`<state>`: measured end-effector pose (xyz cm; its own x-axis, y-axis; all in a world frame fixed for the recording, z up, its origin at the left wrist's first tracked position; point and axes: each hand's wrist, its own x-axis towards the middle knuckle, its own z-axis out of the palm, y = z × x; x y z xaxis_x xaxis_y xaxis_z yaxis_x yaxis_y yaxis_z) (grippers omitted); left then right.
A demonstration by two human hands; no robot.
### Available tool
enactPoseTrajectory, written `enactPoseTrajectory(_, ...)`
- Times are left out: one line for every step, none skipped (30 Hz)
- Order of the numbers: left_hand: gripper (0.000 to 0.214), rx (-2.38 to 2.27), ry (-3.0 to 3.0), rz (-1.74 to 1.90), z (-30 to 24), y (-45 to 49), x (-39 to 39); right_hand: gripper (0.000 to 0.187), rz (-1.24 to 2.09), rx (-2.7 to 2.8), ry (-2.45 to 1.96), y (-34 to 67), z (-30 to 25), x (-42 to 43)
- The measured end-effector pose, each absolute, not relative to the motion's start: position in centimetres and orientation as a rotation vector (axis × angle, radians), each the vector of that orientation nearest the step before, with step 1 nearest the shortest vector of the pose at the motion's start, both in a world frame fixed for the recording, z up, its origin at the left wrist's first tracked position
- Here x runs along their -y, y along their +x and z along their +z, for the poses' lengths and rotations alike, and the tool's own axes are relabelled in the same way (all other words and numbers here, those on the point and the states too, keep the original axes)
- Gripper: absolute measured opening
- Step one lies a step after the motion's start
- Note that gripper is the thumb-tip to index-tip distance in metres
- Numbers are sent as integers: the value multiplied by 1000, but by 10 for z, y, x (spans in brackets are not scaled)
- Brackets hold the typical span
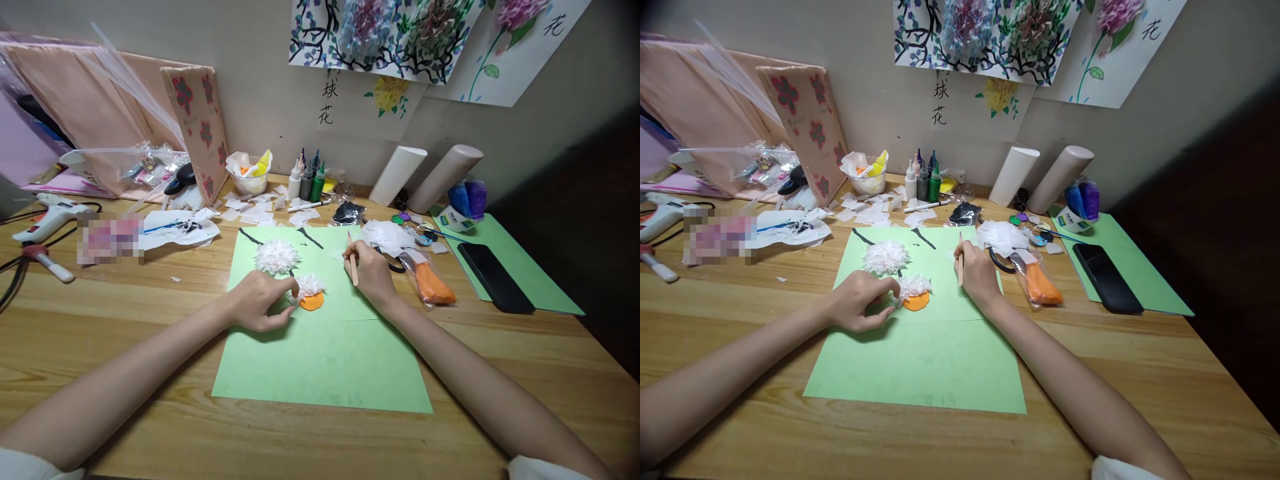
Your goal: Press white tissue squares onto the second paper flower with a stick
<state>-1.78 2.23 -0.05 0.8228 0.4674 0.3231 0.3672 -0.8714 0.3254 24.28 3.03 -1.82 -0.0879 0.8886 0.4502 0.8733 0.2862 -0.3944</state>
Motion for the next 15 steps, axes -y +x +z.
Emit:
enactPoseTrajectory(18, -638, 2758, 591, -1, -18, -23, 6, 39, 1926, -1571, 243, -18, -31)
enactPoseTrajectory(17, -630, 2762, 599, -1, -18, -23, 4, 50, 1908, -1570, 243, -18, -31)
enactPoseTrajectory(15, -616, 2770, 604, -1, -18, -23, 5, 62, 1891, -1572, 242, -19, -31)
enactPoseTrajectory(13, -597, 2785, 605, -1, -18, -23, 7, 73, 1877, -1578, 241, -20, -30)
enactPoseTrajectory(11, -577, 2808, 600, -2, -18, -23, 11, 81, 1867, -1588, 241, -20, -30)
enactPoseTrajectory(9, -555, 2836, 590, -2, -18, -23, 15, 83, 1856, -1603, 240, -21, -30)
enactPoseTrajectory(8, -536, 2868, 577, -2, -18, -22, 18, 82, 1848, -1619, 240, -22, -30)
enactPoseTrajectory(8, -522, 2900, 567, -3, -18, -22, 20, 75, 1840, -1633, 239, -23, -30)
enactPoseTrajectory(9, -517, 2929, 557, -3, -18, -22, 21, 69, 1835, -1639, 239, -24, -30)
enactPoseTrajectory(11, -522, 2952, 550, -3, -18, -21, 21, 69, 1835, -1640, 239, -24, -30)
enactPoseTrajectory(13, -531, 2969, 546, -3, -17, -21, 20, 71, 1839, -1636, 240, -25, -31)
enactPoseTrajectory(14, -544, 2980, 545, -2, -17, -21, 18, 72, 1846, -1630, 240, -25, -31)
enactPoseTrajectory(14, -562, 2986, 550, -2, -17, -21, 16, 72, 1854, -1623, 240, -24, -31)
enactPoseTrajectory(13, -581, 2988, 563, -2, -17, -21, 14, 71, 1858, -1615, 240, -24, -31)
enactPoseTrajectory(13, -600, 2990, 584, -2, -17, -21, 12, 71, 1860, -1605, 241, -24, -31)
